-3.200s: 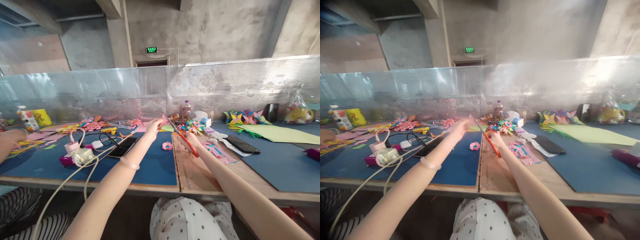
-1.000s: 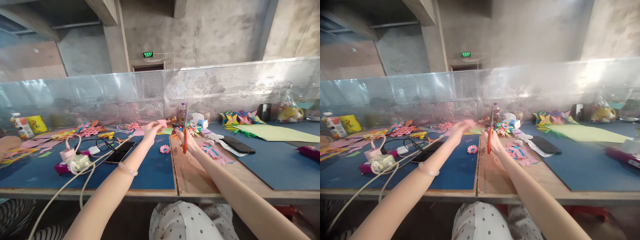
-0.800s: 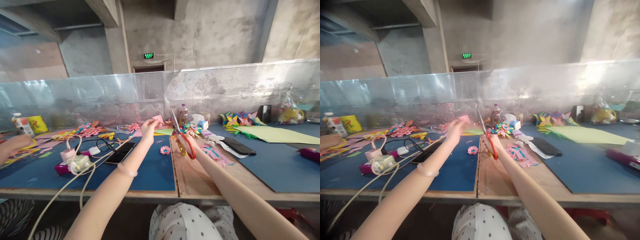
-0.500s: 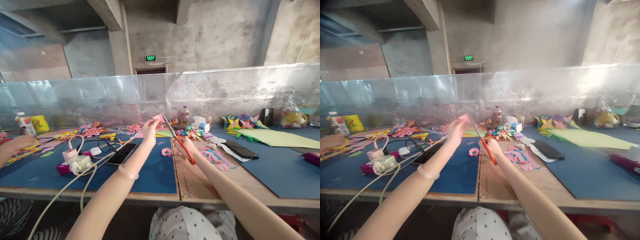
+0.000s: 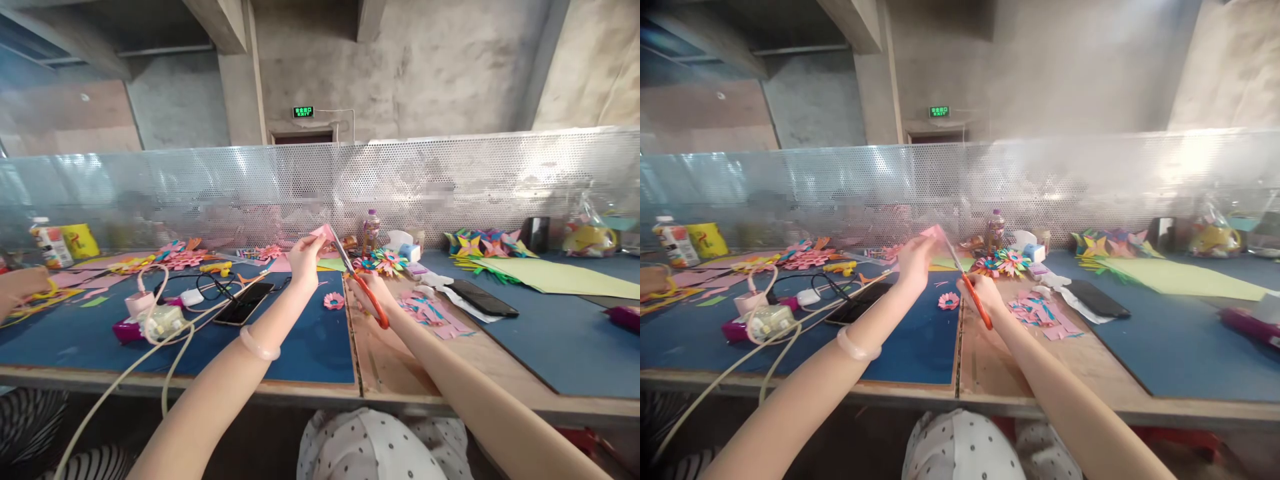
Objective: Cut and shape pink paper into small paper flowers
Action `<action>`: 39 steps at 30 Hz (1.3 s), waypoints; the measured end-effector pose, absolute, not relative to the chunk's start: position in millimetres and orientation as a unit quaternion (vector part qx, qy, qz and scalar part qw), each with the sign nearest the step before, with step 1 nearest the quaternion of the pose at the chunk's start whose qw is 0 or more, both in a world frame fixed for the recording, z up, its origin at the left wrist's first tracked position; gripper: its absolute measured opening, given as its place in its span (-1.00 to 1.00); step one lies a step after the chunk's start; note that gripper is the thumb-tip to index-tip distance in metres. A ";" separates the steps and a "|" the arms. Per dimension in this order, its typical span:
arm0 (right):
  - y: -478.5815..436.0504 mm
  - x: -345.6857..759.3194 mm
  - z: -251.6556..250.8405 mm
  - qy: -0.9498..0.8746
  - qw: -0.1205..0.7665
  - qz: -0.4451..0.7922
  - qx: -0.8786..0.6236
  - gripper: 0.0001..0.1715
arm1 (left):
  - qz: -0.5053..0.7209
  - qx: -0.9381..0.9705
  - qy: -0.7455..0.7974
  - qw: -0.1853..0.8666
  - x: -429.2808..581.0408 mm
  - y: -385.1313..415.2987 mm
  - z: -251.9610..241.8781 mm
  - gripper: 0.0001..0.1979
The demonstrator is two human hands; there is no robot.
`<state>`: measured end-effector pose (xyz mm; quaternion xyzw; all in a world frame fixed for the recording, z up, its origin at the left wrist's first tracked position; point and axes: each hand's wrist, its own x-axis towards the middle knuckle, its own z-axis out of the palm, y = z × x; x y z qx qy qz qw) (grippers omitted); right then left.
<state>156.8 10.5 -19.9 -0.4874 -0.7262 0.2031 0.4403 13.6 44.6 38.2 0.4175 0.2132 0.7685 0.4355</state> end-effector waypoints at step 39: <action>7.4 158.6 -21.7 -0.727 0.457 0.140 -0.494 -0.67 | 0.743 0.422 0.297 0.427 14.1 38.2 39.8 -0.89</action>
